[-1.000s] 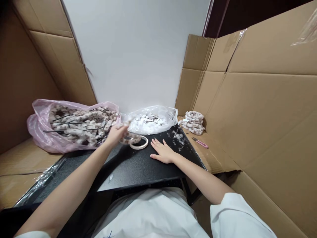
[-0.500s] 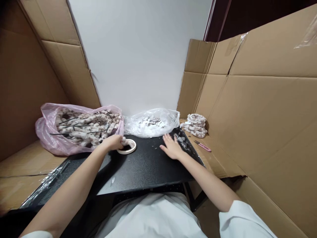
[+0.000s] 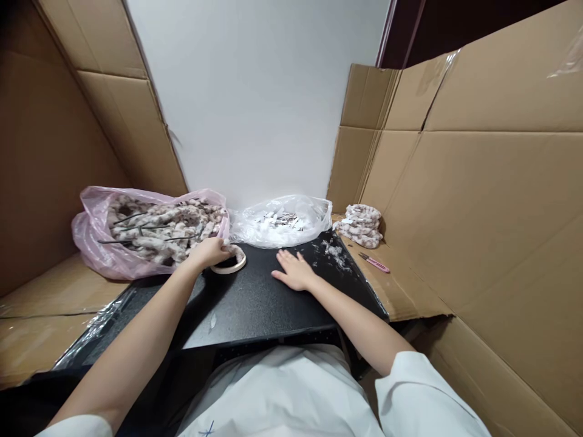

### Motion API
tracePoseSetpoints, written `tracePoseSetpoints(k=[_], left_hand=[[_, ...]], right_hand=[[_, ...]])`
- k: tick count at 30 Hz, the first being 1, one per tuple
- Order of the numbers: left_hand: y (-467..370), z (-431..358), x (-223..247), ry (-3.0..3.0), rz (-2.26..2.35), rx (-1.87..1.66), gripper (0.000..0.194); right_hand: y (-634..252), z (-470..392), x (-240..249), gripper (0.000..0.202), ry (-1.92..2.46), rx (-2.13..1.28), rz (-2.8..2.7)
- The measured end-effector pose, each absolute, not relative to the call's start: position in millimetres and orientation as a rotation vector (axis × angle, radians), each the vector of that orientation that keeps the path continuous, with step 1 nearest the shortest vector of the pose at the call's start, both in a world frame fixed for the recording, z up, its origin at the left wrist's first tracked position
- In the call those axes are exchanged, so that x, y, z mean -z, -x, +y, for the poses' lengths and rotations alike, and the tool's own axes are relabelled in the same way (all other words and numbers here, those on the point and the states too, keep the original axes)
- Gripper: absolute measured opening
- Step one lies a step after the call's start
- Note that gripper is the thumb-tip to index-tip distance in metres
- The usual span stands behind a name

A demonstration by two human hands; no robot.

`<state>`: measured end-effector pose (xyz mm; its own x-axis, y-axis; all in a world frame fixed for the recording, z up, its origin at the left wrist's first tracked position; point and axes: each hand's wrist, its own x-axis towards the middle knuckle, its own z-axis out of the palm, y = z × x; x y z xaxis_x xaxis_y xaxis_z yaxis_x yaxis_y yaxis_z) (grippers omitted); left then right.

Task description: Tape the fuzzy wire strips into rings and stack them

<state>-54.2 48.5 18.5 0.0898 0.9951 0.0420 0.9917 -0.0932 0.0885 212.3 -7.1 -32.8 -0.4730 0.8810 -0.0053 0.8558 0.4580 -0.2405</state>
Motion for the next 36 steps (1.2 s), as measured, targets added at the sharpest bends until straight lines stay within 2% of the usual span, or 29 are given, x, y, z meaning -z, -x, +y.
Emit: tracePoseSetpoints(k=[4, 7, 10, 17, 29, 33, 36], left_hand=[[54.9, 49.5, -17.7, -2.277, 2.08, -0.096, 0.047], [54.2, 48.6, -18.5, -2.264, 2.078, -0.079, 0.048], [53.7, 48.3, -18.2, -2.27, 2.08, -0.078, 0.047], [54.6, 52.3, -13.4, -2.288, 2.034, -0.106, 0.04], [55.9, 59.6, -8.3, -2.302, 2.009, -0.011, 0.043], [55.7, 57.5, -9.4, -2.305, 2.008, -0.029, 0.04], [55.4, 56.1, -9.2, -2.31, 2.007, -0.041, 0.04]], right_hand=[[-283.3, -2.7, 33.1, 0.074, 1.84, -0.26, -2.448], [-301.8, -3.3, 28.9, 0.072, 2.016, -0.226, -2.36], [-273.2, -8.9, 25.1, 0.074, 1.934, -0.218, -2.365], [-173.1, -15.0, 33.6, 0.075, 1.378, -0.355, -2.609], [-288.3, 12.8, 35.8, 0.076, 1.914, -0.23, -2.36], [-291.4, 7.6, 30.8, 0.076, 1.98, -0.214, -2.33], [-261.2, -11.0, 27.4, 0.076, 1.829, -0.222, -2.38]])
